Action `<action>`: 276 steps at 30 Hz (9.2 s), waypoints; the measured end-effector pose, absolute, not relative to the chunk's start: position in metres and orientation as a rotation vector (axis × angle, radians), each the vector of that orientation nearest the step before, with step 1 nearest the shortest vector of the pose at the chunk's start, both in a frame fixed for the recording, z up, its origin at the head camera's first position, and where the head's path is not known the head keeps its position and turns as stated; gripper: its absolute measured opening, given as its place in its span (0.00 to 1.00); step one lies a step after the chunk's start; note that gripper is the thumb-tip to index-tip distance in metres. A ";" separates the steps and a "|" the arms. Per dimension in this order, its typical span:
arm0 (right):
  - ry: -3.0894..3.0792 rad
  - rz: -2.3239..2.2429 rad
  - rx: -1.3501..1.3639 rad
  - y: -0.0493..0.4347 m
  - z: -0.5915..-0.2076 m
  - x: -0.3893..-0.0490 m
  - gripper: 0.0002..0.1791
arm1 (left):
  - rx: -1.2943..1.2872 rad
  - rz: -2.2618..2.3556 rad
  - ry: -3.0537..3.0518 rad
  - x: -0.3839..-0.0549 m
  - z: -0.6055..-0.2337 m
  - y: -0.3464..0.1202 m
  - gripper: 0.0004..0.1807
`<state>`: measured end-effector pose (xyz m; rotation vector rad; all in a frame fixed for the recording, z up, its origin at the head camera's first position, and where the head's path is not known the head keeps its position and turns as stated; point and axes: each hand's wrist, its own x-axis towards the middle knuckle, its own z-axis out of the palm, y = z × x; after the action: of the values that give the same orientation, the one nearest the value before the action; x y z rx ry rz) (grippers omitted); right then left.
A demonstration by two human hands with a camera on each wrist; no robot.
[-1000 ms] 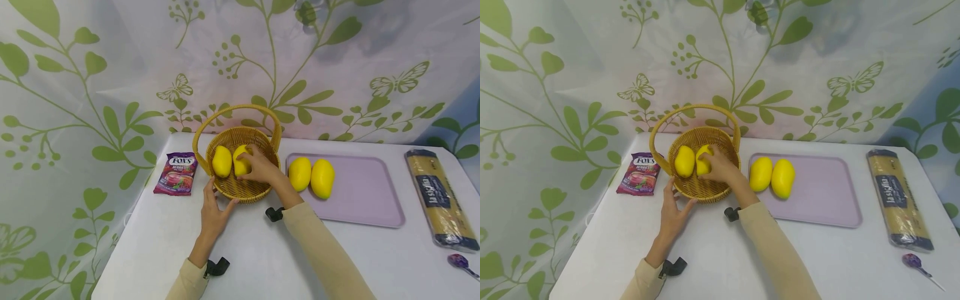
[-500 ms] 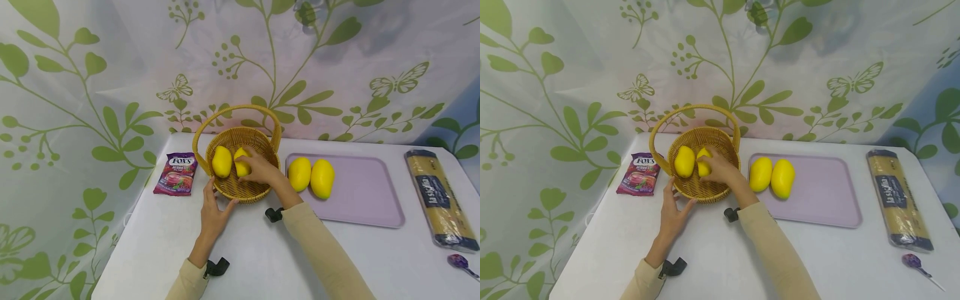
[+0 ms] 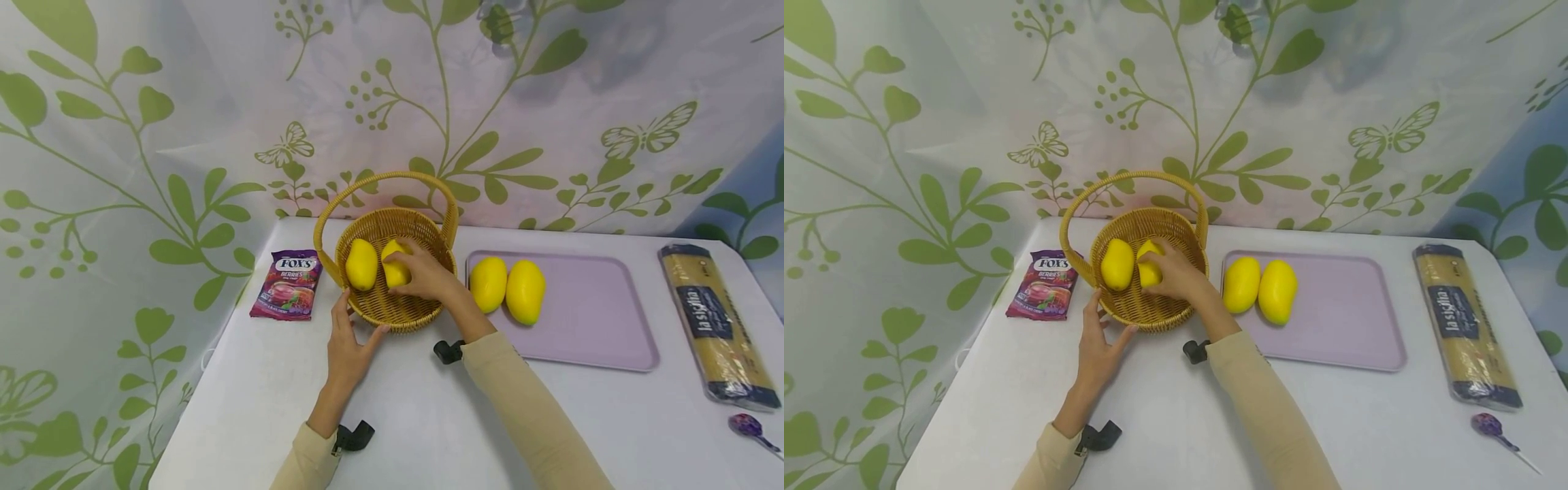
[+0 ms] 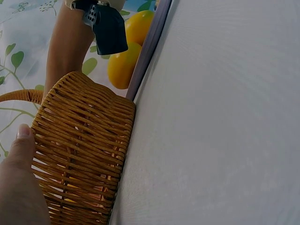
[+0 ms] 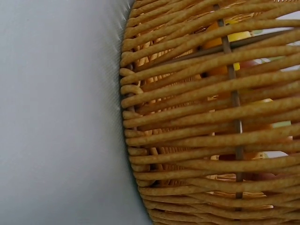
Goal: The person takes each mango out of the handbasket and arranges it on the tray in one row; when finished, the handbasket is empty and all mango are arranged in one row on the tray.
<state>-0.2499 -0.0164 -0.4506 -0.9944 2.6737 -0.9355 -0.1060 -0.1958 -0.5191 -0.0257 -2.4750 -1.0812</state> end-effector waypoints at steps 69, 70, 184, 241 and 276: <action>3.108 -1.362 -1.066 0.139 -0.436 -0.167 0.34 | -0.060 -1.056 -2.438 -0.104 -0.521 -0.195 0.51; 3.122 -1.367 -1.053 0.144 -0.438 -0.167 0.34 | -0.060 -1.062 -2.438 -0.104 -0.521 -0.194 0.51; 2.908 -0.937 -1.137 0.138 -0.468 -0.158 0.31 | -0.055 -1.106 -2.452 -0.105 -0.522 -0.196 0.52; 2.509 -1.035 -1.206 -0.066 -0.464 -0.246 0.28 | -0.034 -1.064 -2.464 -0.105 -0.523 -0.196 0.53; 2.905 -1.132 -1.216 0.108 -0.415 -0.175 0.30 | -0.031 -1.118 -2.435 -0.103 -0.522 -0.196 0.52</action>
<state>-0.1749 0.1077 -0.4154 -1.2163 2.9048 -1.1318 -0.1026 -0.1961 -0.5215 -0.0307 -2.4355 -1.1179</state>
